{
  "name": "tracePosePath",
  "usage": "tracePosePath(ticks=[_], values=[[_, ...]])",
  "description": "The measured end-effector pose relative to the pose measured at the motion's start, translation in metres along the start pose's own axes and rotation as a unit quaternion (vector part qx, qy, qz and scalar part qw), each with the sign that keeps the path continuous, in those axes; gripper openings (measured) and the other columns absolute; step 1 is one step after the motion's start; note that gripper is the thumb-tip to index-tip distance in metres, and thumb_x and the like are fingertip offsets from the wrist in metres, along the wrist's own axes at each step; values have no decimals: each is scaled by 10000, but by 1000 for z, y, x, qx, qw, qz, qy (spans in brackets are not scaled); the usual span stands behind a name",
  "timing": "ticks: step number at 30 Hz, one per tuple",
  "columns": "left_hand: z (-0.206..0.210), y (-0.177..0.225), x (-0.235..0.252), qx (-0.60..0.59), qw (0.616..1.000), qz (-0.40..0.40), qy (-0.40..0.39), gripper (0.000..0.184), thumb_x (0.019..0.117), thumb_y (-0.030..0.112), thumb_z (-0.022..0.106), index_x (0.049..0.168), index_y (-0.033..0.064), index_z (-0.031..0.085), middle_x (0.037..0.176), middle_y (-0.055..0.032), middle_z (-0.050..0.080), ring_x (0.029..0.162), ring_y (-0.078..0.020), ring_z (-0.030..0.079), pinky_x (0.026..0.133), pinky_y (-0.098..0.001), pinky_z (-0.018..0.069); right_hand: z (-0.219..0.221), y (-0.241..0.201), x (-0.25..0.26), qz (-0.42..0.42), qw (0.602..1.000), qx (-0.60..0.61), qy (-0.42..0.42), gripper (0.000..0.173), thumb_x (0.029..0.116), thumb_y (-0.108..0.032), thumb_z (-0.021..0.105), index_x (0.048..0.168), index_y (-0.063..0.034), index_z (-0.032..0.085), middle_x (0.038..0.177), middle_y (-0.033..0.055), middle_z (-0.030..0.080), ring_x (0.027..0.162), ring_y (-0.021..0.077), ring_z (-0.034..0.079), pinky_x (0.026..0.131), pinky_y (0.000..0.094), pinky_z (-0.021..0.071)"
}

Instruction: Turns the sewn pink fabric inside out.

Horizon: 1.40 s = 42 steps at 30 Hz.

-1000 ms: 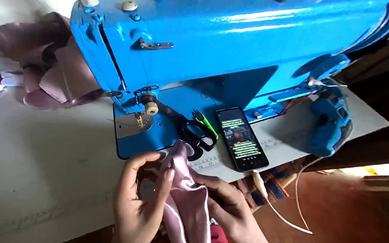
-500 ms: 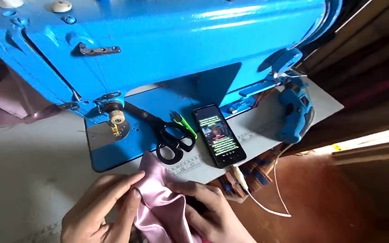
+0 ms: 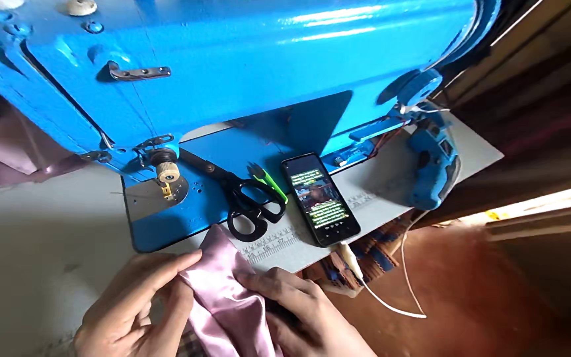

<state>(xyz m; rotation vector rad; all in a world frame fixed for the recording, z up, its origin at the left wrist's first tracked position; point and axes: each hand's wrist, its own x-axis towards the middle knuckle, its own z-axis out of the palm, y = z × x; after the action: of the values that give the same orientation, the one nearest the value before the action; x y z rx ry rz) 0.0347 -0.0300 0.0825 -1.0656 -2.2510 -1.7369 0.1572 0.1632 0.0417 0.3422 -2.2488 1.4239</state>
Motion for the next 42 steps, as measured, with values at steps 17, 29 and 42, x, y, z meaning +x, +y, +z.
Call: tracePosePath(ticks=[17,29,42], values=[[-13,5,-4,26,999,-34,-4,146,899,53,691,1022,78,765,1022,70,688,905,53,646,739,-109,561,-2,2,2,41,998,35,-19,374,995,-85,555,1353,-6,629,1067,140,697,930,124,671,830,235,563],[-20,-1,-2,-5,998,-41,-47,175,955,131,666,1087,147,780,1060,108,680,920,76,601,761,-88,503,-3,0,6,26,996,83,-30,338,1006,-98,545,1302,34,643,1020,147,691,901,103,647,823,197,533],[-19,-2,-2,-45,997,-36,-54,180,939,131,708,1093,187,782,1086,129,691,944,46,641,784,-117,547,-5,1,4,15,997,75,-21,340,1003,-101,544,1302,18,651,986,138,681,869,96,636,796,186,527]])
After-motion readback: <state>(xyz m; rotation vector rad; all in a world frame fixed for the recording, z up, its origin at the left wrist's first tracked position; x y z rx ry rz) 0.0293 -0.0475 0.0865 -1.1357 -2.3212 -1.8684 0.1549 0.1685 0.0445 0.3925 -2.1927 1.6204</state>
